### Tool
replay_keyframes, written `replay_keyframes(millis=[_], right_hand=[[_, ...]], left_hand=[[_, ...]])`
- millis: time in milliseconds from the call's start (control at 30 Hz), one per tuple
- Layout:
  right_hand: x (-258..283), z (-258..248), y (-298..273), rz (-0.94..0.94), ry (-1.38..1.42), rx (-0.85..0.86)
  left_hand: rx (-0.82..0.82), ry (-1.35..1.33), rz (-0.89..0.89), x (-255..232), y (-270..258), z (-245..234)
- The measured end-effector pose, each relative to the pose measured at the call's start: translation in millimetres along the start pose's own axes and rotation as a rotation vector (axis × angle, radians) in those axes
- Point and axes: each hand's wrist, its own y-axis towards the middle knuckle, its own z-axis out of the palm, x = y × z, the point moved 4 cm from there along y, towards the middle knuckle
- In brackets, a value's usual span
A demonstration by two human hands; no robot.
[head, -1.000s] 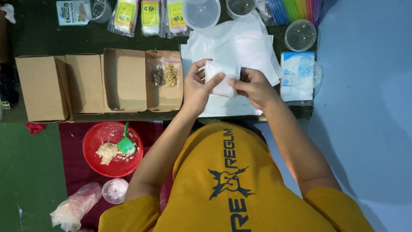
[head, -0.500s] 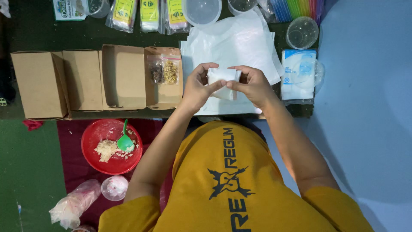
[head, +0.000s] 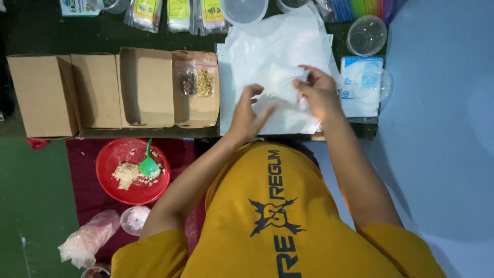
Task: Packaging rice portions into paper wraps, boxes, and small plastic containers
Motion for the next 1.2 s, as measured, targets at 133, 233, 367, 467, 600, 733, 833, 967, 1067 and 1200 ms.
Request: replay_keyframes(millis=[133, 233, 367, 467, 600, 733, 833, 967, 1067, 1200], right_hand=[[-58, -46, 50, -0.078, 0.047, -0.057], [-47, -48, 47, -0.114, 0.035, -0.057], [-45, -44, 38, -0.087, 0.043, -0.057], [-48, -42, 36, -0.065, 0.076, -0.072], [-47, -43, 37, -0.067, 0.100, -0.064], [-32, -27, 29, -0.103, 0.033, -0.029], [-29, -10, 23, -0.106, 0.019, -0.001], [-63, 3, 38, -0.121, -0.032, 0.092], [-90, 9, 56, -0.135, -0.114, 0.142], [-72, 16, 50, -0.120, -0.387, 0.149]], left_hand=[[0.279, 0.672, 0.420, 22, -14, 12], [0.280, 0.872, 0.591, 42, -13, 20], [0.176, 0.861, 0.740, 54, -14, 19], [0.201, 0.839, 0.747, 39, -16, 2], [0.300, 0.884, 0.715, 28, -22, -27], [0.410, 0.942, 0.702, 60, -31, -40], [0.538, 0.963, 0.540, 31, -34, -43], [0.365, 0.902, 0.485, 14, -28, -38], [0.161, 0.860, 0.457, 14, -23, -32], [-0.112, 0.847, 0.522, 7, -10, -19]])
